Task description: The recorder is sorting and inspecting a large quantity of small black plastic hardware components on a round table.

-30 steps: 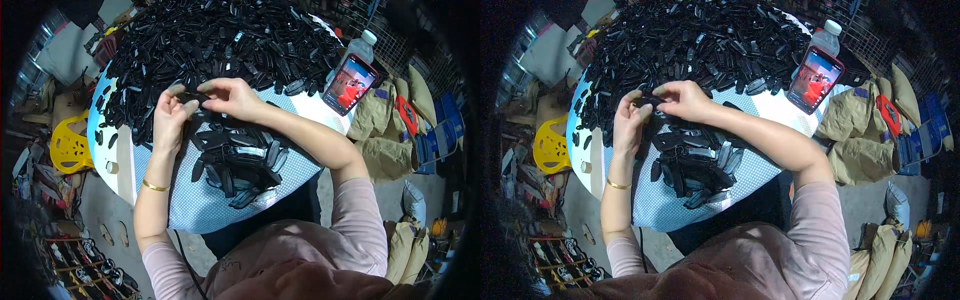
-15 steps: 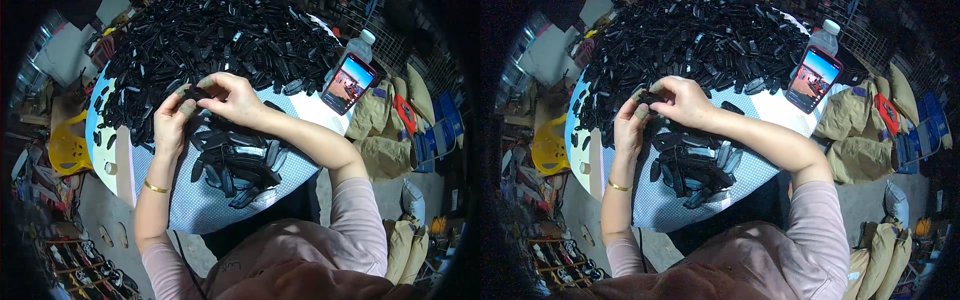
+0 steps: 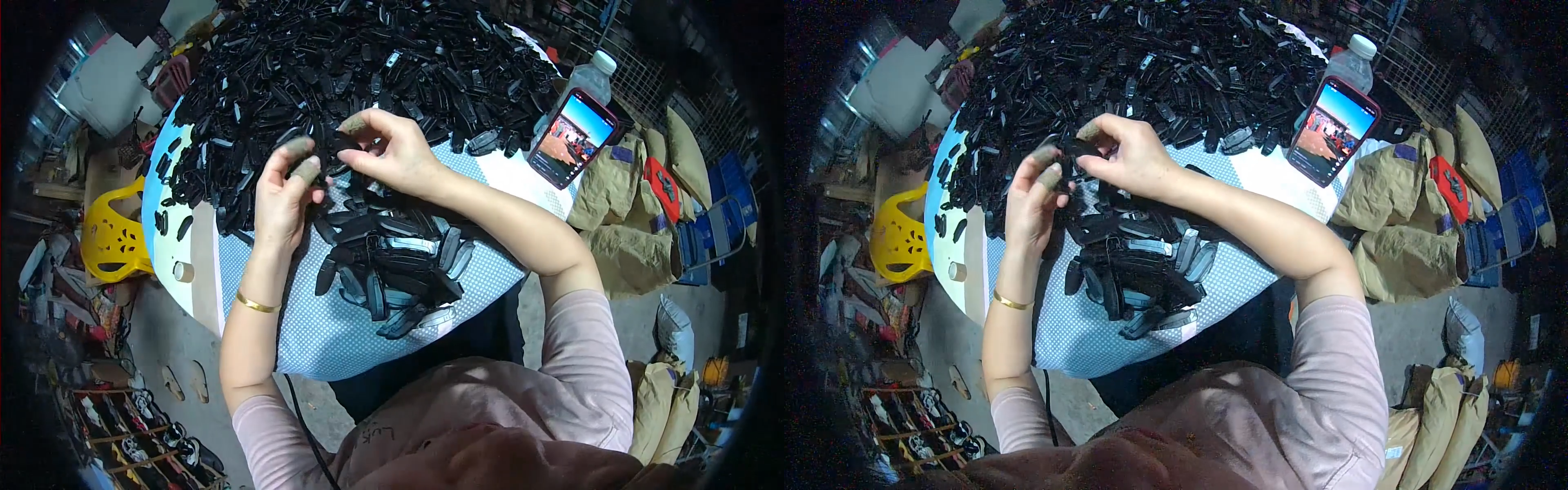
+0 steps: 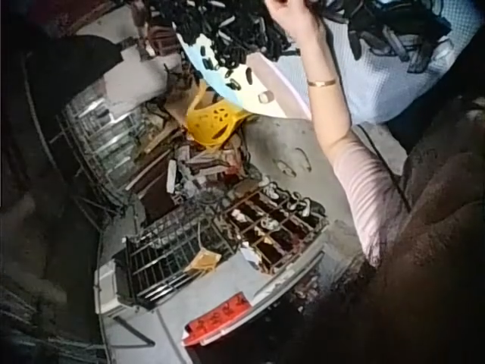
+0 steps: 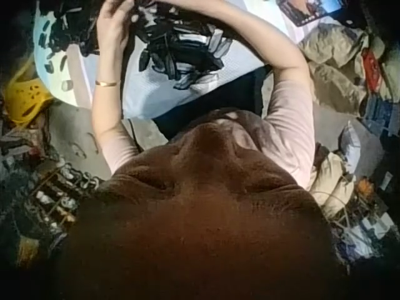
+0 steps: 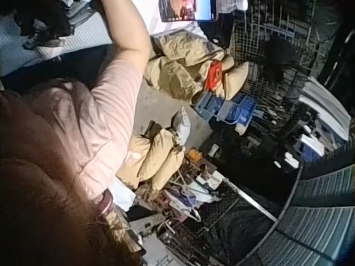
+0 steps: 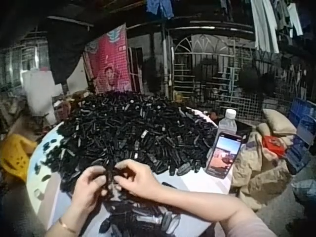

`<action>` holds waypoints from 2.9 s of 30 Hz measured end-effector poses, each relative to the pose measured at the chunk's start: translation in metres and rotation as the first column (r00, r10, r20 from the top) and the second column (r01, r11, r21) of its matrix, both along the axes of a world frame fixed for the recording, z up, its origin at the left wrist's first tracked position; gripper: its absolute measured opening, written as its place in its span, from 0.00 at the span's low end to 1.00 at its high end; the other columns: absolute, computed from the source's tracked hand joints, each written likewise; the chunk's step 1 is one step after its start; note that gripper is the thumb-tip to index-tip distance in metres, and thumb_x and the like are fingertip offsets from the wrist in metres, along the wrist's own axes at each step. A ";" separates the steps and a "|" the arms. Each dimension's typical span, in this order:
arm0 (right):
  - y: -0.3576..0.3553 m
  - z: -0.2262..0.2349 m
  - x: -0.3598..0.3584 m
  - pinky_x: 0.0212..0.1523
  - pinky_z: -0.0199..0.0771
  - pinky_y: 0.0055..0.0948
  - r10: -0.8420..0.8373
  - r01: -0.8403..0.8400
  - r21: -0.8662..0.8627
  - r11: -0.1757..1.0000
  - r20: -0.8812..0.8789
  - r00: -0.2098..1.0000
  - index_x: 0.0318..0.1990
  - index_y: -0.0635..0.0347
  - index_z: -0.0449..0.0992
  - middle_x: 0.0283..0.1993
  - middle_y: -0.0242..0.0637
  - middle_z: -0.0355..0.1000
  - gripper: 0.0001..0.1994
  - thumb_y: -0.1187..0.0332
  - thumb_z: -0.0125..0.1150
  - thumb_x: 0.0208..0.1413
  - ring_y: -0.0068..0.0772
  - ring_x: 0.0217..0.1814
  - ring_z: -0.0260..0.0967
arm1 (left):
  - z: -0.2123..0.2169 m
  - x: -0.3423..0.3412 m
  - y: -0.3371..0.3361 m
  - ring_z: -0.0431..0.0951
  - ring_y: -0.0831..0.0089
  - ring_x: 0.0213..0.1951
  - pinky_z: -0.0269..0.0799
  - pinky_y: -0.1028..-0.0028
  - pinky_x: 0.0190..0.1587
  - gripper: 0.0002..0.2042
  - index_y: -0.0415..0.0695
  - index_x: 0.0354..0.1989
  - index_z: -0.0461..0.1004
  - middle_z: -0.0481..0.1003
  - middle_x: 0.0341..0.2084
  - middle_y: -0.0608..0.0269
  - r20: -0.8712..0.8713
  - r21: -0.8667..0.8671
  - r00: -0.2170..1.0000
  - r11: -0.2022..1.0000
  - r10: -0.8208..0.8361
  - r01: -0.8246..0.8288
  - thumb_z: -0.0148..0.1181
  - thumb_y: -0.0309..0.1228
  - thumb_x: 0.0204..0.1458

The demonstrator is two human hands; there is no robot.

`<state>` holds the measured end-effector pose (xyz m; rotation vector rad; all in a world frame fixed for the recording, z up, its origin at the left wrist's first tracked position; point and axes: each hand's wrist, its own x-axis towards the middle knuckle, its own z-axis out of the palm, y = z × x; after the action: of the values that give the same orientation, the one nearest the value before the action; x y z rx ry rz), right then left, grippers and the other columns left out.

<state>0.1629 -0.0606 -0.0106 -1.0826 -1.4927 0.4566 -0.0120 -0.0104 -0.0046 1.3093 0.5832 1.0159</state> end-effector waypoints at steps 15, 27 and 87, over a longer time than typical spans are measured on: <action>-0.006 0.002 -0.007 0.31 0.74 0.20 0.100 -0.100 0.006 0.995 0.023 0.995 0.39 0.63 0.74 0.33 0.37 0.75 0.13 0.71 0.62 0.43 0.22 0.34 0.73 | -0.005 -0.005 0.005 0.69 0.86 0.23 0.64 0.87 0.25 0.15 0.36 0.48 0.69 0.73 0.28 0.67 -0.160 0.008 0.977 0.989 -0.142 0.145 0.54 0.23 0.51; -0.005 0.001 -0.006 0.35 0.72 0.20 0.067 -0.060 -0.070 0.996 0.098 0.993 0.42 0.65 0.72 0.34 0.35 0.73 0.16 0.70 0.64 0.45 0.21 0.34 0.71 | -0.007 -0.001 0.003 0.65 0.89 0.26 0.59 0.87 0.27 0.17 0.41 0.48 0.72 0.72 0.28 0.75 -0.184 0.055 0.982 0.998 0.035 -0.025 0.60 0.23 0.47; 0.021 -0.004 0.049 0.37 0.71 0.39 -0.082 0.390 -0.076 0.918 0.924 0.374 0.25 0.60 0.75 0.28 0.41 0.73 0.09 0.64 0.62 0.40 0.44 0.35 0.72 | -0.007 0.006 -0.007 0.74 0.75 0.33 0.69 0.77 0.37 0.14 0.39 0.40 0.75 0.76 0.29 0.62 -0.556 0.496 0.824 0.838 0.107 0.225 0.60 0.30 0.45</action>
<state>0.2119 -0.0397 -0.0148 -1.9583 -2.2028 -0.2495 -0.0061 -0.0170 -0.0115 2.1738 0.7141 0.7443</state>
